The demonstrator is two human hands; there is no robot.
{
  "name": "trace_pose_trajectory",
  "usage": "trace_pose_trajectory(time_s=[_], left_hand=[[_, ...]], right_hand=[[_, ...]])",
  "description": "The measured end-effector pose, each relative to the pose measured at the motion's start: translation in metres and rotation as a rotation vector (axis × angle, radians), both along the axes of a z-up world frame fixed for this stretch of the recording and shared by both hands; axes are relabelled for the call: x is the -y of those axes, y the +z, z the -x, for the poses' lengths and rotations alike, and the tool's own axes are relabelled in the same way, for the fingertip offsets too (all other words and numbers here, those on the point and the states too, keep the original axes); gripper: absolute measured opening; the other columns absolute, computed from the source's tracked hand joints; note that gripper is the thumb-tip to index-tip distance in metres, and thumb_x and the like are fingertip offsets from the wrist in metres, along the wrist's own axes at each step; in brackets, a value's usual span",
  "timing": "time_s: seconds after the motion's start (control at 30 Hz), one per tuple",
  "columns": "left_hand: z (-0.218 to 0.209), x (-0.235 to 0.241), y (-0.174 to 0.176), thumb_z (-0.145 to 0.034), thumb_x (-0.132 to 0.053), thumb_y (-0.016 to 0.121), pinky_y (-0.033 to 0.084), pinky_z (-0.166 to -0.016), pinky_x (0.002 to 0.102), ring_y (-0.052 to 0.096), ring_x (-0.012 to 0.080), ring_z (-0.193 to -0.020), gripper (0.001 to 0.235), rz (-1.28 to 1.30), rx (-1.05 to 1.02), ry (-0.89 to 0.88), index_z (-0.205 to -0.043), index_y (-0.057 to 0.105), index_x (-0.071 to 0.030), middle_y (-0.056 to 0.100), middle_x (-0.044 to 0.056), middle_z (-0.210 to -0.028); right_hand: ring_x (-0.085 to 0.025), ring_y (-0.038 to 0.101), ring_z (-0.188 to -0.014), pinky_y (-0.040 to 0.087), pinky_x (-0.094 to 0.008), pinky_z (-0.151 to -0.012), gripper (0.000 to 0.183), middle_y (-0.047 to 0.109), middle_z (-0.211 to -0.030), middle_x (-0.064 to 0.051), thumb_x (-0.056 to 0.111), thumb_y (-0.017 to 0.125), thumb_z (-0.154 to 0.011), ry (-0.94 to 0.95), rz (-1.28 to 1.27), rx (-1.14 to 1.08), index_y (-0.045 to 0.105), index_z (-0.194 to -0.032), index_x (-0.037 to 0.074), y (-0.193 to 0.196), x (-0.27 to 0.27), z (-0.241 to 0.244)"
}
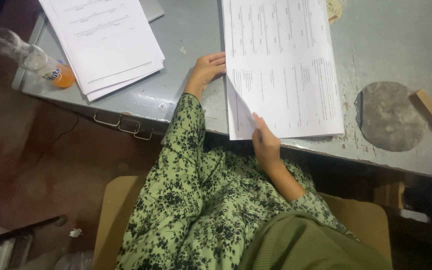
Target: The person sits at a desk and repeatedly rubs a small wooden block over printed sheets of paper. They handle multiple sheets, folding and unfolding them, and occasionally move stacks of paper aside or onto a laptop. The person also uses a round stone-like object to press down on the papers during the process.
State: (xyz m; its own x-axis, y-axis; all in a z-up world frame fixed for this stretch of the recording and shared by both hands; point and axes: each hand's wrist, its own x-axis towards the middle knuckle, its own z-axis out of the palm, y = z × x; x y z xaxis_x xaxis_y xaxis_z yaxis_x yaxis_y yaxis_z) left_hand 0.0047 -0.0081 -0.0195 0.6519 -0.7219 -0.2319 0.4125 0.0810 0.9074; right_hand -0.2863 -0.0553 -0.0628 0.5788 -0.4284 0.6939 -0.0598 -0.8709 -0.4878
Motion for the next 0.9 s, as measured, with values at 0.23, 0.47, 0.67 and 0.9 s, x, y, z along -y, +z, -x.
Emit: trace_pose_trajectory(time_s=[0.23, 0.47, 0.67, 0.9], left_hand=[[0.000, 0.005, 0.000, -0.072, 0.016, 0.075, 0.063, -0.093, 0.032, 0.070, 0.0303, -0.111, 0.060, -0.131, 0.091, 0.072, -0.128, 0.069, -0.005, 0.072, 0.019, -0.123], [0.007, 0.003, 0.009, -0.071, 0.014, 0.076, 0.062, -0.094, 0.031, 0.070, 0.0304, -0.111, 0.059, -0.148, 0.102, 0.098, -0.127, 0.070, -0.004, 0.072, 0.019, -0.121], [0.011, -0.001, 0.018, -0.070, 0.015, 0.077, 0.064, -0.093, 0.032, 0.072, 0.0309, -0.108, 0.060, -0.115, 0.084, 0.118, -0.127, 0.068, -0.001, 0.073, 0.021, -0.119], [0.003, 0.005, 0.003, -0.068, 0.017, 0.077, 0.064, -0.093, 0.031, 0.072, 0.0298, -0.108, 0.063, -0.108, 0.081, 0.121, -0.128, 0.067, -0.001, 0.072, 0.020, -0.120]], right_hand=[[-0.031, 0.066, -0.119, 0.052, -0.046, -0.105, 0.034, 0.074, -0.125, -0.008, -0.001, 0.069, -0.090, 0.201, 0.194, -0.018, 0.076, -0.120, 0.012, 0.009, -0.001, -0.003], [-0.032, 0.064, -0.123, 0.050, -0.047, -0.106, 0.032, 0.073, -0.127, -0.008, 0.001, 0.066, -0.093, 0.215, 0.216, -0.063, 0.075, -0.122, 0.011, 0.002, 0.004, 0.002], [-0.032, 0.065, -0.121, 0.051, -0.048, -0.105, 0.034, 0.074, -0.125, -0.010, -0.003, 0.067, -0.091, 0.209, 0.206, -0.062, 0.076, -0.120, 0.011, 0.020, -0.002, 0.002], [-0.032, 0.065, -0.122, 0.051, -0.048, -0.105, 0.033, 0.073, -0.126, -0.010, -0.002, 0.066, -0.093, 0.212, 0.211, -0.066, 0.076, -0.121, 0.011, 0.022, -0.001, 0.002]])
